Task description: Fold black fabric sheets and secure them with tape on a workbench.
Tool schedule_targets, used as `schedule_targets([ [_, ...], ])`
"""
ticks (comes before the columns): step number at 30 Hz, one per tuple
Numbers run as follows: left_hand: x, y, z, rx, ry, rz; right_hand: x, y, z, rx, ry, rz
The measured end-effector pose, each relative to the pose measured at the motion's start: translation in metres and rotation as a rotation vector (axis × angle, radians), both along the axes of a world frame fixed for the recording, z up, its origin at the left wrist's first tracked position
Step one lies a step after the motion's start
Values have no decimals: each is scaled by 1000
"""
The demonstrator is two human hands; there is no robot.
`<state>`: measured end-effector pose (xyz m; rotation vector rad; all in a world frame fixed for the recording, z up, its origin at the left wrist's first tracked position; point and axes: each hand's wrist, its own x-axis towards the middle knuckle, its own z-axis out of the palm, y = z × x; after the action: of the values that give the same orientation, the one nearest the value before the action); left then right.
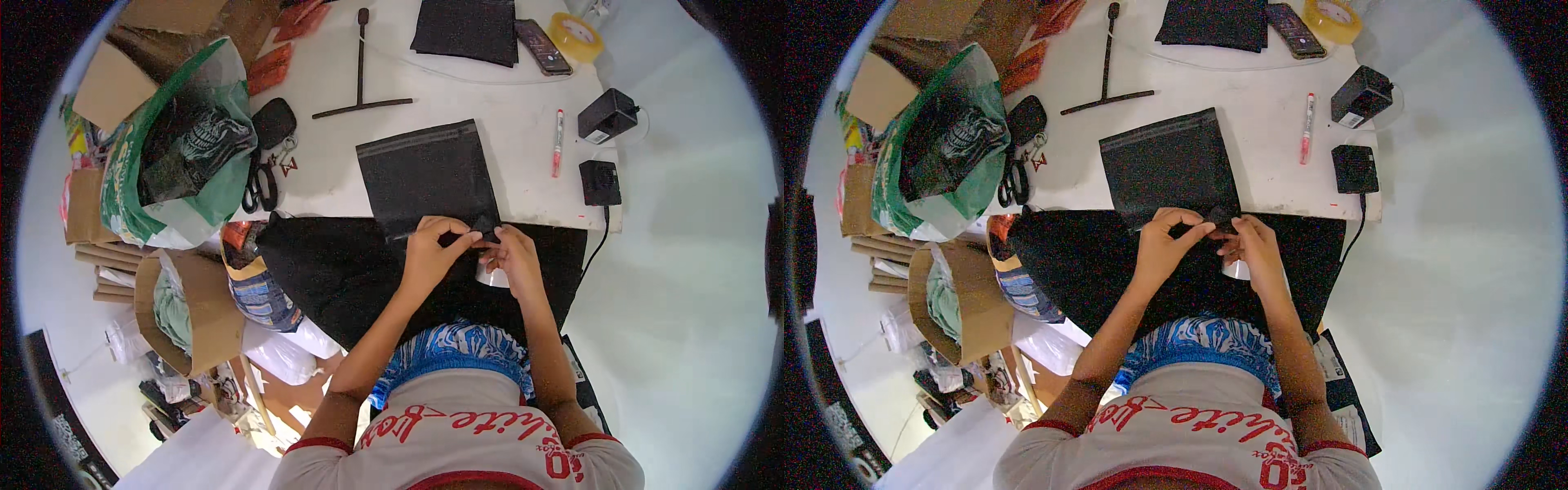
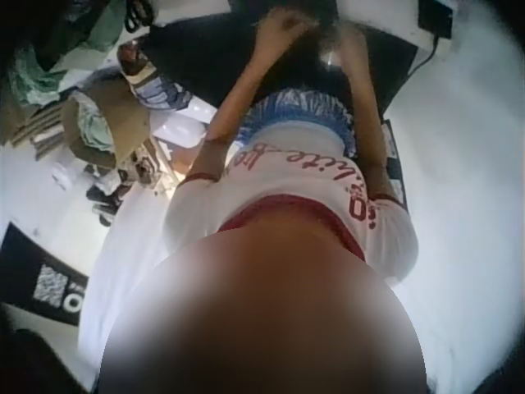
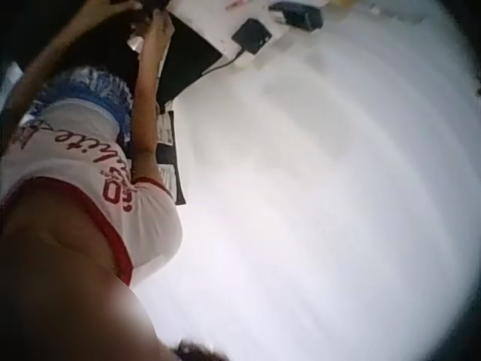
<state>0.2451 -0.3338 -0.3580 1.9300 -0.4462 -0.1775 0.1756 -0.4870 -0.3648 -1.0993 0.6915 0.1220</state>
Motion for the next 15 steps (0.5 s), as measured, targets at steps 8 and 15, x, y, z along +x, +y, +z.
schedule_targets([
  [8, 10, 20, 30, -272, 391, 238, 13, -4, 9, -182, 109, -23],
  [15, 50, 107, 78, -490, 87, 687, 61, 14, 57, -947, -326, 26],
])
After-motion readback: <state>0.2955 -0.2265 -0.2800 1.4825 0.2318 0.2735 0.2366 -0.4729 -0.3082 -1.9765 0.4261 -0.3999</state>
